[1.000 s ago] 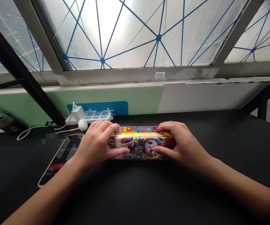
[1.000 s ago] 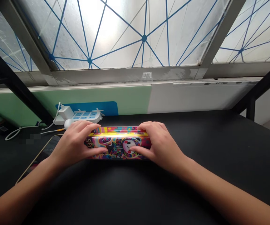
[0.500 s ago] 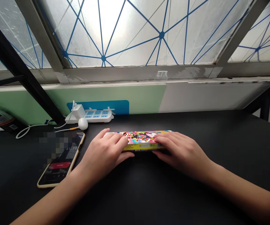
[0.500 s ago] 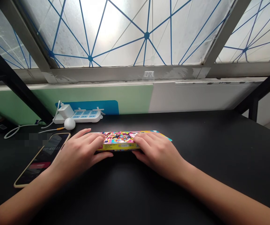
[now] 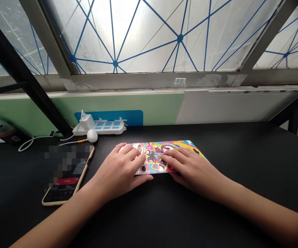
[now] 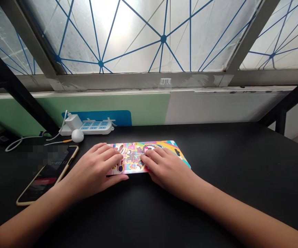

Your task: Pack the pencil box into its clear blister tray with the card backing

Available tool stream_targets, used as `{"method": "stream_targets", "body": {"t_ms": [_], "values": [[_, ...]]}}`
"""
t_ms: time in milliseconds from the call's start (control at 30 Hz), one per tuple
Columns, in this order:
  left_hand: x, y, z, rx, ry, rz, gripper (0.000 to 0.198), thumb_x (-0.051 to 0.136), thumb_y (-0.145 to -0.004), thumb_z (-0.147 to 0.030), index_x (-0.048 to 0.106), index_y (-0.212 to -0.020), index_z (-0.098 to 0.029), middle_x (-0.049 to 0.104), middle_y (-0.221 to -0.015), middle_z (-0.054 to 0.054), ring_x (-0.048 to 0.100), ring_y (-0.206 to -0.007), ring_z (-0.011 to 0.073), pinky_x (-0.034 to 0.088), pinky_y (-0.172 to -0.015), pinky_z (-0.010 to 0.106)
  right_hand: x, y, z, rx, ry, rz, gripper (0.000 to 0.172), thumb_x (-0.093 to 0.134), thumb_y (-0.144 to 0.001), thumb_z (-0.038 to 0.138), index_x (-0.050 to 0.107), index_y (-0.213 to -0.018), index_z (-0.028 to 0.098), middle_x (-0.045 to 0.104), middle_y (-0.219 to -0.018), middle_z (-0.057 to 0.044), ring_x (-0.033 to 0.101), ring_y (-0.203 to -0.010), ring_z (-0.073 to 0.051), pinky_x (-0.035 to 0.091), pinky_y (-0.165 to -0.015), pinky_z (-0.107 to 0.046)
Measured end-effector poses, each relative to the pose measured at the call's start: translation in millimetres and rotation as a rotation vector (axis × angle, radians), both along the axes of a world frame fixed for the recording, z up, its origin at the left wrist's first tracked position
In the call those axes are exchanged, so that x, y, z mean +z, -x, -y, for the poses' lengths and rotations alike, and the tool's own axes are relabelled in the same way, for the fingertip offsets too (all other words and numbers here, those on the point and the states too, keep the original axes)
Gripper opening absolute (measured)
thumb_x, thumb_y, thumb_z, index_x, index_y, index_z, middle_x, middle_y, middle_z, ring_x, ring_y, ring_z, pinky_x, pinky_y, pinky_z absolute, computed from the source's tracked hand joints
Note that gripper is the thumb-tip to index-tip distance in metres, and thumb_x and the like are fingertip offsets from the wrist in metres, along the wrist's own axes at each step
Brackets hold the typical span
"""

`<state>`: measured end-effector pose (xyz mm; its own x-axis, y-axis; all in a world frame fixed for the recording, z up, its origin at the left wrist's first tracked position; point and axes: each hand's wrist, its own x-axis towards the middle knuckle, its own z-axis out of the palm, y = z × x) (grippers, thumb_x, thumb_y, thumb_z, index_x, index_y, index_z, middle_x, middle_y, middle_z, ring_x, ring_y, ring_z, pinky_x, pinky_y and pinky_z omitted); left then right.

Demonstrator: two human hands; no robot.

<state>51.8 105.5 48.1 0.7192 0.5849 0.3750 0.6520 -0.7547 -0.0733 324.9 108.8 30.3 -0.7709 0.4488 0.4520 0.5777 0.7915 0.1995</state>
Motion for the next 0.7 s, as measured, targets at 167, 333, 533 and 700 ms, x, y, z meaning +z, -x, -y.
{"method": "stream_targets", "body": {"t_ms": [167, 333, 533, 700], "values": [[-11.0, 3, -8, 0.172, 0.139, 0.065, 0.065, 0.057, -0.094, -0.061, 0.053, -0.141, -0.016, 0.053, -0.151, 0.019, 0.046, -0.139, 0.0401, 0.030, -0.113, 0.068, -3.3, -4, 2, -0.030, 0.104, 0.025, 0.042, 0.058, -0.091, 0.016, 0.062, -0.133, 0.010, 0.068, -0.133, -0.019, 0.063, -0.122, -0.034, 0.055, -0.098, -0.049], [-20.4, 7, -17, 0.299, 0.304, 0.147, 0.069, 0.046, -0.100, -0.061, 0.040, -0.153, -0.018, 0.045, -0.159, 0.019, 0.037, -0.149, 0.0358, 0.030, -0.117, 0.063, -2.2, -7, 5, -0.055, 0.181, 0.047, 0.054, 0.068, -0.088, 0.021, 0.058, -0.140, 0.013, 0.063, -0.142, -0.019, 0.058, -0.132, -0.034, 0.053, -0.104, -0.051], [-6.3, 30, -34, 0.610, 0.298, 0.177, 0.050, 0.044, -0.099, -0.040, 0.053, -0.141, -0.013, 0.072, -0.120, 0.022, 0.069, -0.107, 0.0389, 0.051, -0.086, 0.051, 1.3, -9, 4, -0.059, 0.223, 0.066, 0.054, 0.069, -0.089, 0.025, 0.057, -0.141, 0.015, 0.060, -0.145, -0.018, 0.058, -0.132, -0.034, 0.052, -0.106, -0.051], [-6.7, 34, -36, 0.578, 0.475, 0.293, 0.039, 0.042, -0.099, -0.031, 0.054, -0.134, -0.020, 0.073, -0.079, 0.006, 0.070, -0.066, 0.0250, 0.045, -0.057, 0.030, 2.9, -11, 3, -0.071, 0.246, 0.045, 0.048, 0.066, -0.094, 0.032, 0.060, -0.137, 0.012, 0.057, -0.148, -0.021, 0.056, -0.134, -0.035, 0.052, -0.105, -0.052]]}}
